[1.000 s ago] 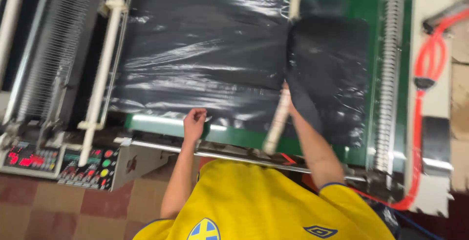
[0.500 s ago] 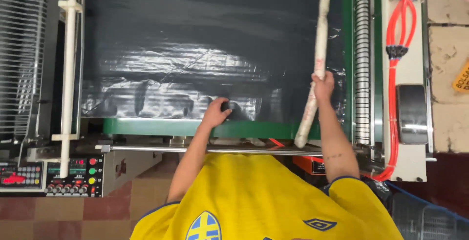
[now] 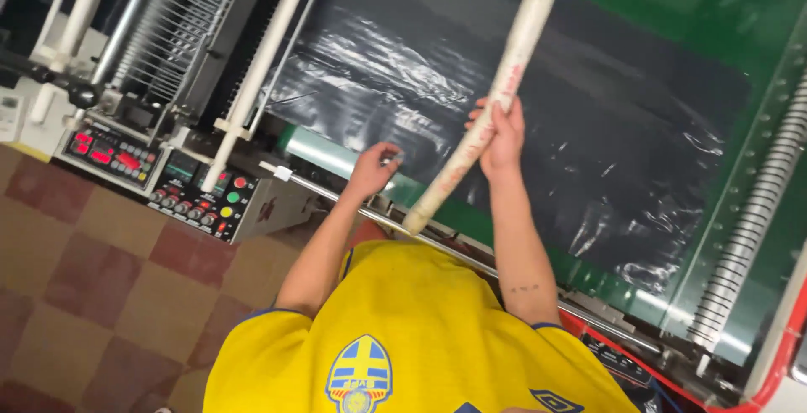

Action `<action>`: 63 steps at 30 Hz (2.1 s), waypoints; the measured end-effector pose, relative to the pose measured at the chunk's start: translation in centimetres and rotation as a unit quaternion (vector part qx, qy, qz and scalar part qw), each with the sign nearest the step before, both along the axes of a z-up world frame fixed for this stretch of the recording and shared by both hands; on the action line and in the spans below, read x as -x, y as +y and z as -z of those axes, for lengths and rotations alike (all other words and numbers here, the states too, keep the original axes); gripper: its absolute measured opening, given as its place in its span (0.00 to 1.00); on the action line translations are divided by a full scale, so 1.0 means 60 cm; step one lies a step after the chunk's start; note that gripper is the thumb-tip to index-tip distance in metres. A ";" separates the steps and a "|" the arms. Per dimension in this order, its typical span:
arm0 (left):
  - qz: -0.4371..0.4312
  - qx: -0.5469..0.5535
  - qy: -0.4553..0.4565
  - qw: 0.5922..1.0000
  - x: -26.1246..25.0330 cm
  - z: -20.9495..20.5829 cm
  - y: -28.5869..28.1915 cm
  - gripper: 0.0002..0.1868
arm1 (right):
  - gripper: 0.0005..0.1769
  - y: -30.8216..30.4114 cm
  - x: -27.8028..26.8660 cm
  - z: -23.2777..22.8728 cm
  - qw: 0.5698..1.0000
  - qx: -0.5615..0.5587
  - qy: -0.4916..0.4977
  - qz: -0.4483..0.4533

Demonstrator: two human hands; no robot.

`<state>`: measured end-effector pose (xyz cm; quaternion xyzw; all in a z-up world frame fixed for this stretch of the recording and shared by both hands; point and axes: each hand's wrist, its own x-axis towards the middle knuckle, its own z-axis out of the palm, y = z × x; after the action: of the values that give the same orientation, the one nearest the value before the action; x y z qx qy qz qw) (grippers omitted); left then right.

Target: Guiding and smoothing a continuous sheet of black plastic film on a conveyor belt using a long rod.

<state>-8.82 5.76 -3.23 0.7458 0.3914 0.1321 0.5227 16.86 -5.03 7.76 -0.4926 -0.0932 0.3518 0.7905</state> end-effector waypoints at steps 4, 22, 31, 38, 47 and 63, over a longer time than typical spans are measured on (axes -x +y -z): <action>-0.077 0.012 -0.031 0.996 0.078 -0.047 0.032 0.16 | 0.19 0.021 0.033 0.059 1.000 0.013 0.001 0.005; 0.158 -0.145 -0.035 0.976 -0.376 -0.063 -0.226 0.24 | 0.26 -0.415 -0.076 -0.117 0.970 0.134 -0.130 0.158; 0.490 -0.279 0.161 0.810 -0.488 0.022 -0.490 0.35 | 0.28 -0.480 -0.202 -0.020 0.913 0.331 -0.226 0.073; 0.448 -0.230 0.035 0.863 -0.413 -0.026 -0.479 0.35 | 0.20 -0.460 -0.309 0.177 0.954 0.276 -0.088 0.081; 0.359 -0.204 0.105 0.905 -0.243 0.054 -0.304 0.27 | 0.21 -0.730 -0.549 0.414 0.874 0.405 -0.100 0.249; 0.406 -0.320 -0.021 0.856 -0.161 0.147 -0.239 0.27 | 0.19 -0.098 -0.044 -0.033 0.963 0.149 -0.193 0.115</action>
<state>0.82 -8.55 -12.03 0.9616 -0.0209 0.0414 0.2705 19.53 -10.88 9.72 -0.6709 -0.1328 0.1669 0.7102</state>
